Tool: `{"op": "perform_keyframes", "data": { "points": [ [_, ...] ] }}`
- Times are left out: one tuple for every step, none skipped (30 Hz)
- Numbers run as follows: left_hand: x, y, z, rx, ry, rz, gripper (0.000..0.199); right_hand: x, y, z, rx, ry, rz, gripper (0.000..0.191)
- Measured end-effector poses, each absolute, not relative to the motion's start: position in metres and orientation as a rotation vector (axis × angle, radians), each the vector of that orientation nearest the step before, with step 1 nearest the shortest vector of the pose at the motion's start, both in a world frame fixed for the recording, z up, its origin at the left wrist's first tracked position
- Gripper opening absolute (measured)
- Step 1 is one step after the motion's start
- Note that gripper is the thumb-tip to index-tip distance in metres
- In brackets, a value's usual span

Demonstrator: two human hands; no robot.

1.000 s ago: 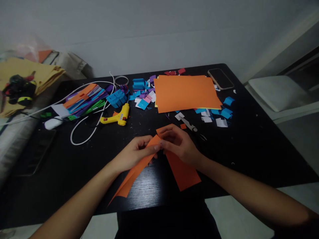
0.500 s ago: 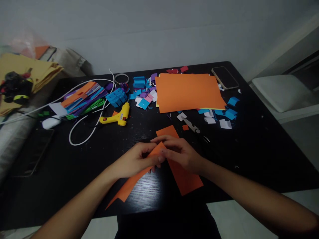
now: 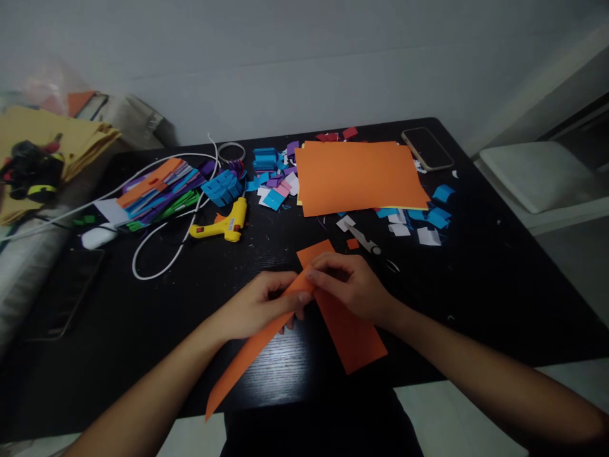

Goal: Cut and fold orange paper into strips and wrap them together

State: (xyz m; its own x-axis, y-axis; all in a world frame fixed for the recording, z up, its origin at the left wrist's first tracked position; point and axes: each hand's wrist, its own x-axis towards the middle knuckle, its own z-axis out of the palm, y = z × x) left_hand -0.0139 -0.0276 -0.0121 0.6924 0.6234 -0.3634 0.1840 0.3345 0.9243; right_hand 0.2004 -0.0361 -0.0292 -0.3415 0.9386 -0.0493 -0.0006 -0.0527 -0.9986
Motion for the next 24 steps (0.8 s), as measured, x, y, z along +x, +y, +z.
{"op": "perform_keyframes", "data": {
  "points": [
    [-0.0148, -0.0274, -0.0125, 1.22, 0.797, 0.329, 0.033, 0.2, -0.0358, -0.0294, -1.054, -1.411, 1.52, 0.021],
    [-0.0155, -0.0273, -0.0128, 1.209, 0.798, 0.328, 0.033, 0.1995, -0.0356, -0.0296, -1.055, -1.387, 1.54, 0.022],
    [-0.016, -0.027, -0.0129, 1.195, 0.8, 0.328, 0.032, 0.199, -0.0356, -0.0298, -1.06, -1.36, 1.555, 0.022],
    [-0.0161, -0.0267, -0.0129, 1.181, 0.802, 0.331, 0.031, 0.1985, -0.0358, -0.0303, -1.07, -1.331, 1.559, 0.023],
    [-0.016, -0.0264, -0.0127, 1.169, 0.803, 0.339, 0.03, 0.1979, -0.036, -0.0309, -1.08, -1.303, 1.56, 0.023],
    [-0.0157, -0.0261, -0.0124, 1.158, 0.806, 0.35, 0.029, 0.1973, -0.0363, -0.0318, -1.088, -1.27, 1.559, 0.024],
    [-0.0152, -0.0258, -0.0121, 1.15, 0.812, 0.363, 0.028, 0.1968, -0.0367, -0.0328, -1.095, -1.233, 1.564, 0.025],
    [-0.0146, -0.0255, -0.012, 1.143, 0.82, 0.376, 0.028, 0.1964, -0.037, -0.0339, -1.1, -1.195, 1.576, 0.026],
    [-0.0142, -0.0254, -0.012, 1.138, 0.83, 0.384, 0.027, 0.196, -0.0372, -0.035, -1.103, -1.161, 1.593, 0.028],
    [-0.0138, -0.0252, -0.0122, 1.13, 0.839, 0.391, 0.026, 0.1958, -0.0374, -0.0361, -1.104, -1.132, 1.613, 0.028],
    [-0.0136, -0.0252, -0.0126, 1.121, 0.846, 0.396, 0.026, 0.1957, -0.0374, -0.0369, -1.103, -1.114, 1.633, 0.028],
    [-0.0136, -0.0252, -0.013, 1.112, 0.847, 0.399, 0.025, 0.1957, -0.0373, -0.0376, -1.101, -1.102, 1.65, 0.028],
    [-0.0138, -0.0252, -0.0133, 1.103, 0.845, 0.399, 0.025, 0.1958, -0.0372, -0.038, -1.095, -1.096, 1.664, 0.028],
    [-0.0141, -0.0252, -0.0135, 1.095, 0.841, 0.394, 0.024, 0.1958, -0.0369, -0.0382, -1.087, -1.091, 1.67, 0.027],
    [-0.0145, -0.0252, -0.0135, 1.087, 0.836, 0.386, 0.024, 0.196, -0.0367, -0.0382, -1.079, -1.087, 1.672, 0.027],
    [-0.0149, -0.0251, -0.0133, 1.079, 0.832, 0.377, 0.024, 0.1961, -0.0365, -0.0382, -1.073, -1.085, 1.671, 0.026],
    [-0.0153, -0.025, -0.0128, 1.072, 0.827, 0.364, 0.023, 0.1963, -0.0363, -0.0381, -1.069, -1.088, 1.667, 0.025],
    [-0.0155, -0.0249, -0.0122, 1.064, 0.822, 0.352, 0.024, 0.1965, -0.0362, -0.038, -1.066, -1.095, 1.663, 0.025],
    [-0.0155, -0.0247, -0.0116, 1.058, 0.818, 0.341, 0.024, 0.1967, -0.0363, -0.0381, -1.063, -1.103, 1.656, 0.024],
    [-0.0152, -0.0246, -0.0111, 1.055, 0.817, 0.335, 0.025, 0.1969, -0.0364, -0.0381, -1.058, -1.112, 1.651, 0.024],
    [-0.0147, -0.0246, -0.0108, 1.061, 0.822, 0.337, 0.026, 0.197, -0.0367, -0.0383, -1.051, -1.121, 1.65, 0.024],
    [-0.0139, -0.0247, -0.0108, 1.078, 0.835, 0.352, 0.028, 0.1972, -0.037, -0.0383, -1.044, -1.128, 1.649, 0.023],
    [-0.0131, -0.0248, -0.011, 1.108, 0.859, 0.38, 0.029, 0.1973, -0.0373, -0.0384, -1.038, -1.134, 1.65, 0.023],
    [-0.0122, -0.0249, -0.0114, 1.148, 0.89, 0.415, 0.03, 0.1973, -0.0376, -0.0383, -1.035, -1.137, 1.651, 0.022]
  ]
}}
